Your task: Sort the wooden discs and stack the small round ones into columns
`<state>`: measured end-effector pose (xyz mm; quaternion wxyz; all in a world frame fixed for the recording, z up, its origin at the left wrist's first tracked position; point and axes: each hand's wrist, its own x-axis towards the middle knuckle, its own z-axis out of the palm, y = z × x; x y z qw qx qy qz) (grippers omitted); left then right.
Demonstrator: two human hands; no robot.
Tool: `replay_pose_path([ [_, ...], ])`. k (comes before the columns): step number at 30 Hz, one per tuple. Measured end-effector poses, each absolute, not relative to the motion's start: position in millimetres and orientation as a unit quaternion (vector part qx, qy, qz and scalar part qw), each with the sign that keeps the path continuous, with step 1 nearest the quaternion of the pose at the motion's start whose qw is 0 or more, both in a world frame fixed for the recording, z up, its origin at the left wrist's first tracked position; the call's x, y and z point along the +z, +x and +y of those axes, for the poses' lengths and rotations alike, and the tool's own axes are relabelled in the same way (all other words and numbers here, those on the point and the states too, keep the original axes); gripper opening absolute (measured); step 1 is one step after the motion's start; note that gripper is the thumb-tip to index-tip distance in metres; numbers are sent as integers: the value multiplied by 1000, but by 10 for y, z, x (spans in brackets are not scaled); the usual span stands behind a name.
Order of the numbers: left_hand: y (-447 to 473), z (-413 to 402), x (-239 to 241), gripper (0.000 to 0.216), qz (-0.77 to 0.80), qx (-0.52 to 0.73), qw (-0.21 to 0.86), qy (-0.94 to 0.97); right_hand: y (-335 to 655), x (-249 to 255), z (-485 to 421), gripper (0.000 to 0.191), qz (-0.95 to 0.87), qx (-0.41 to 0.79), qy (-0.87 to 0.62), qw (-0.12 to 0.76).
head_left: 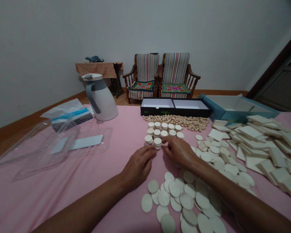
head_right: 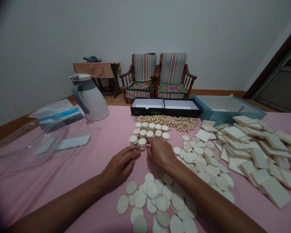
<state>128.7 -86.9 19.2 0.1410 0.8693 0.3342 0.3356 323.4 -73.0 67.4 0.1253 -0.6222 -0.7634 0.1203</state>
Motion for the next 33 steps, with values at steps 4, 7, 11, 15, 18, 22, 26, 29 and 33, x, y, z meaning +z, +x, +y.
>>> replay_pose_path([
  [4, 1289, -876, 196, 32, 340, 334, 143, 867, 3404, 760, -739, 25, -775, 131, -611, 98],
  [7, 1290, -878, 197, 30, 342, 331, 144, 867, 3601, 792, -809, 23, -823, 170, -541, 35],
  [11, 1292, -875, 191, 29, 338, 335, 142, 868, 3761, 733, -934, 33, -871, 191, -452, 18],
  [15, 1295, -874, 189, 28, 339, 337, 136, 868, 3766, 637, -956, 34, -871, 185, -454, 23],
  [18, 1294, -876, 190, 28, 343, 330, 137, 868, 3742, 610, -941, 35, -868, 175, -464, 23],
  [22, 1290, -875, 190, 28, 348, 321, 144, 869, 3716, 608, -982, 24, -878, 122, -463, 8],
  [26, 1289, -869, 181, 28, 341, 319, 147, 872, 3696, 610, -1021, 19, -876, 97, -473, 11],
  [29, 1291, -868, 174, 28, 338, 319, 143, 874, 3651, 676, -979, 20, -861, 128, -490, 55],
  [33, 1290, -869, 174, 26, 340, 320, 139, 873, 3499, 785, -815, 32, -847, 117, -495, 155],
])
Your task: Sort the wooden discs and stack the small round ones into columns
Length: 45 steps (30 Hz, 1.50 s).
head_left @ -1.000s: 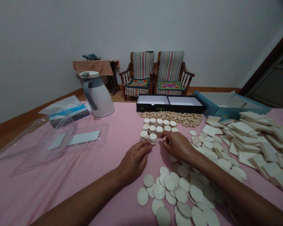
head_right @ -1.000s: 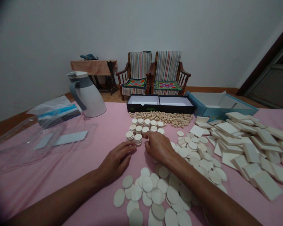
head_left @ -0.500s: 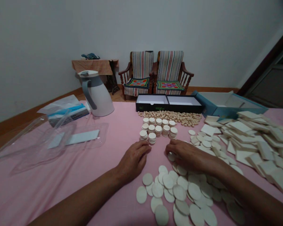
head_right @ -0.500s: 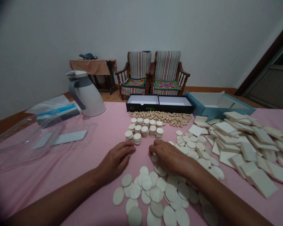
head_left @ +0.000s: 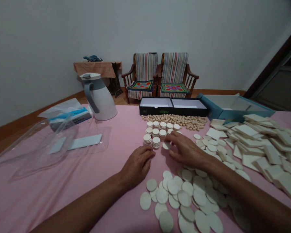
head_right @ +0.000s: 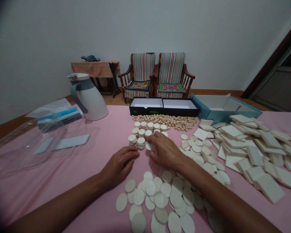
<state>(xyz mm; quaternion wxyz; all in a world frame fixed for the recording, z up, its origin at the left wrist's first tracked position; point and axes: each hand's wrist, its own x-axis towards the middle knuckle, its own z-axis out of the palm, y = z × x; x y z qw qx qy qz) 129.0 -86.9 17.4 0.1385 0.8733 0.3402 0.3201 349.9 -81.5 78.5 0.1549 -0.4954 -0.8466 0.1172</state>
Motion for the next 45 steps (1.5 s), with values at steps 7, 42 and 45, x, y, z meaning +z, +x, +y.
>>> replay_pose_path([
  [7, 1279, -860, 164, 28, 337, 313, 146, 876, 3206, 711, -526, 22, -843, 73, -489, 211],
  [42, 1301, -833, 170, 26, 341, 305, 115, 882, 3634, 588, -883, 23, -830, 104, -508, 205],
  [45, 1300, -835, 170, 25, 341, 305, 119, 881, 3547, 461, -798, 27, -821, 111, -501, 252],
])
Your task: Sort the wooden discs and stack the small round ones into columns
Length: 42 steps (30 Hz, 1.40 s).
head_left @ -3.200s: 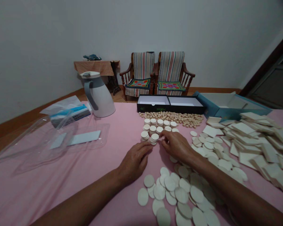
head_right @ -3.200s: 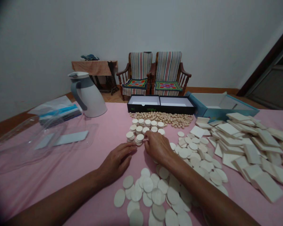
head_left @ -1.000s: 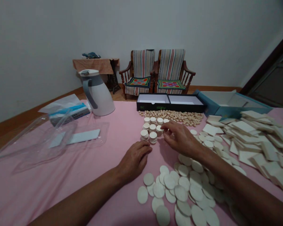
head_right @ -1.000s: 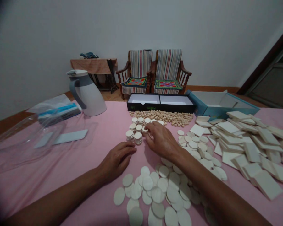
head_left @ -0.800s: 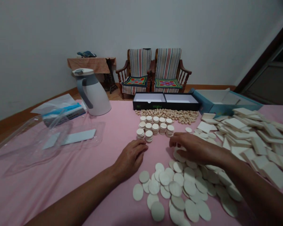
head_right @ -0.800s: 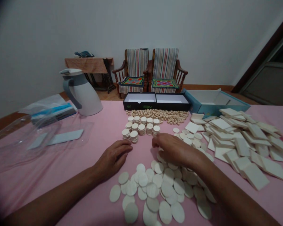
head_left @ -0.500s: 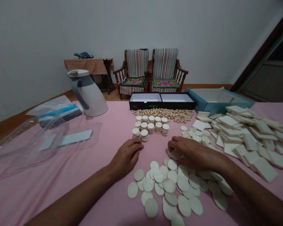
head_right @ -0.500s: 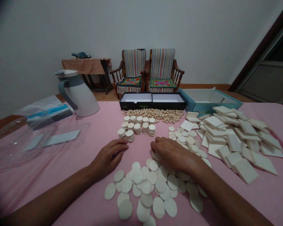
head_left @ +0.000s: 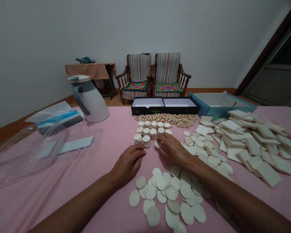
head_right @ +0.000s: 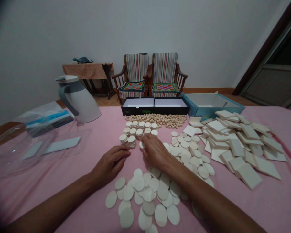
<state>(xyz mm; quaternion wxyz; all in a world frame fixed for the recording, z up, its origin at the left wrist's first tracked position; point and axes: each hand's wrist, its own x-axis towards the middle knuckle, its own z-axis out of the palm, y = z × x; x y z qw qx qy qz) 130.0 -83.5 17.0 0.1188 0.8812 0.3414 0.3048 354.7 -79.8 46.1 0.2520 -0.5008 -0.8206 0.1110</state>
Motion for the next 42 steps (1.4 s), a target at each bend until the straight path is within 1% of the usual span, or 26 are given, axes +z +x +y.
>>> replay_pose_path([
  [4, 1296, -834, 170, 25, 335, 307, 125, 882, 3519, 387, -747, 30, -807, 120, -510, 271],
  [7, 1292, -834, 175, 25, 331, 312, 126, 882, 3543, 441, -753, 25, -810, 110, -520, 247],
  [9, 1288, -835, 179, 25, 333, 309, 127, 881, 3592, 522, -766, 20, -808, 110, -545, 196],
  [11, 1284, -836, 185, 25, 334, 308, 128, 882, 3681, 625, -786, 15, -807, 117, -566, 124],
  [13, 1281, -836, 190, 25, 332, 310, 129, 882, 3803, 735, -820, 16, -816, 135, -558, 63],
  [17, 1283, -837, 197, 25, 330, 310, 129, 882, 4008, 883, -923, 31, -852, 195, -486, 2],
  [20, 1286, -838, 191, 25, 331, 310, 131, 882, 4031, 852, -981, 34, -870, 181, -458, -26],
  [24, 1283, -838, 178, 25, 331, 309, 131, 882, 3962, 728, -998, 31, -884, 138, -447, -18],
  [27, 1283, -835, 179, 25, 331, 307, 128, 883, 3891, 722, -976, 25, -878, 141, -456, -9],
  [31, 1290, -837, 192, 26, 332, 309, 128, 882, 3748, 785, -891, 17, -860, 136, -489, 52],
  [33, 1293, -839, 195, 25, 332, 309, 129, 882, 3667, 778, -826, 18, -852, 123, -502, 88],
  [36, 1293, -840, 192, 25, 334, 310, 126, 881, 3566, 705, -724, 26, -847, 113, -507, 112],
  [39, 1290, -841, 188, 26, 332, 312, 125, 882, 3501, 617, -654, 30, -853, 114, -496, 115],
  [42, 1289, -843, 191, 25, 332, 313, 127, 881, 3463, 565, -639, 29, -857, 117, -489, 108],
])
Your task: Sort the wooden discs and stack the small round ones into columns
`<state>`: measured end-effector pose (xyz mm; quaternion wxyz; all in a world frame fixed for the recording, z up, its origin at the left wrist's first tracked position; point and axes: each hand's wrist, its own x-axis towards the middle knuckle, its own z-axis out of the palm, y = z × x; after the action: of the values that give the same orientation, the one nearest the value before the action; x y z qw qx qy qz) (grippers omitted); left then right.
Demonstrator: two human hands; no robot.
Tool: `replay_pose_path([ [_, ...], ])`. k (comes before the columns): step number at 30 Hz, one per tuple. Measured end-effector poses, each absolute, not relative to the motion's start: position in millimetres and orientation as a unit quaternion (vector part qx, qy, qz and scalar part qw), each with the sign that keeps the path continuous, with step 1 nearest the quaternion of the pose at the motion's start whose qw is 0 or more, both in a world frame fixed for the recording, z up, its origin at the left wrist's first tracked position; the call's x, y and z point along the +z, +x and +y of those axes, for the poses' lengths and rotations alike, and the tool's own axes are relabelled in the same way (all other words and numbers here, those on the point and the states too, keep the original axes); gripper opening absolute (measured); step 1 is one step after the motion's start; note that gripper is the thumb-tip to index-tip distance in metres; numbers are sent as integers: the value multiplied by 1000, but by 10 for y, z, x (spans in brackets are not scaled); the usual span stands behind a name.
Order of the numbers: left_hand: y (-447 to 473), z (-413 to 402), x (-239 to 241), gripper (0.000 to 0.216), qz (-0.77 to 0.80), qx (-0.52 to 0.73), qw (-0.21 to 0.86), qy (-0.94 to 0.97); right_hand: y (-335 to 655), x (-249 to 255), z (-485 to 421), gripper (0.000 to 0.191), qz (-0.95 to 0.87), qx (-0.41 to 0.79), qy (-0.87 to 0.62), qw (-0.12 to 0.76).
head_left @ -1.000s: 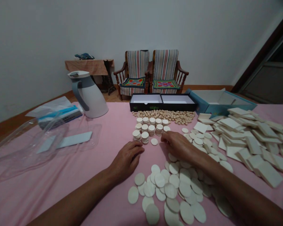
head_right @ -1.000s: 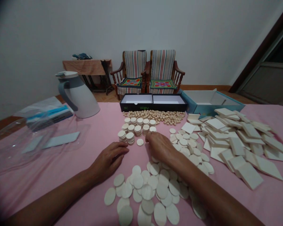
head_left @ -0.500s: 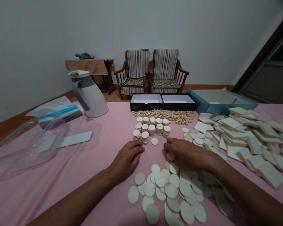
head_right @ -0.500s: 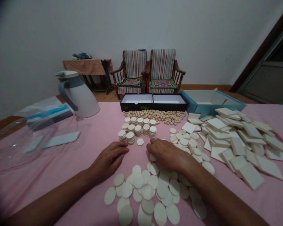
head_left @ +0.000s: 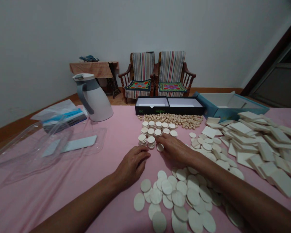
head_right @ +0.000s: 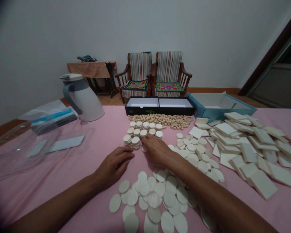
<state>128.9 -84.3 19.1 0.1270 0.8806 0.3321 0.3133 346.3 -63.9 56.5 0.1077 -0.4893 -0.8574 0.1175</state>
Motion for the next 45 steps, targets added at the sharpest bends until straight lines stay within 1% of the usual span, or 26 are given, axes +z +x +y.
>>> replay_pose_path([
  [6, 1293, -844, 194, 26, 332, 311, 129, 881, 3408, 507, -663, 33, -844, 108, -512, 116],
  [11, 1292, -844, 196, 27, 333, 311, 126, 881, 3356, 462, -654, 30, -828, 101, -539, 120],
  [16, 1289, -848, 198, 25, 332, 309, 132, 881, 3411, 597, -715, 35, -820, 117, -545, 129],
  [18, 1290, -849, 192, 25, 333, 309, 134, 881, 3462, 720, -798, 30, -829, 136, -530, 117],
  [20, 1292, -847, 184, 24, 332, 309, 136, 881, 3508, 837, -905, 23, -856, 190, -474, 81],
  [23, 1294, -842, 172, 24, 334, 305, 135, 882, 3543, 908, -1048, 32, -886, 267, -378, 32],
  [25, 1292, -839, 165, 24, 335, 303, 134, 882, 3545, 873, -1101, 41, -895, 276, -350, 19],
  [28, 1289, -837, 160, 25, 336, 303, 129, 882, 3531, 765, -1120, 47, -903, 274, -332, 6],
  [30, 1288, -838, 162, 26, 337, 304, 125, 882, 3517, 703, -1115, 45, -905, 267, -332, 12],
  [35, 1294, -839, 175, 25, 332, 311, 122, 882, 3503, 613, -1066, 20, -894, 198, -400, 44],
  [37, 1296, -837, 175, 25, 332, 314, 121, 881, 3525, 600, -1032, 18, -886, 186, -421, 51],
  [39, 1296, -834, 171, 25, 334, 313, 121, 881, 3558, 605, -1005, 21, -890, 215, -398, 50],
  [43, 1291, -828, 162, 25, 337, 305, 129, 882, 3593, 659, -1006, 44, -907, 298, -297, 28],
  [45, 1288, -825, 159, 25, 336, 304, 131, 882, 3578, 689, -1032, 46, -906, 309, -288, 18],
])
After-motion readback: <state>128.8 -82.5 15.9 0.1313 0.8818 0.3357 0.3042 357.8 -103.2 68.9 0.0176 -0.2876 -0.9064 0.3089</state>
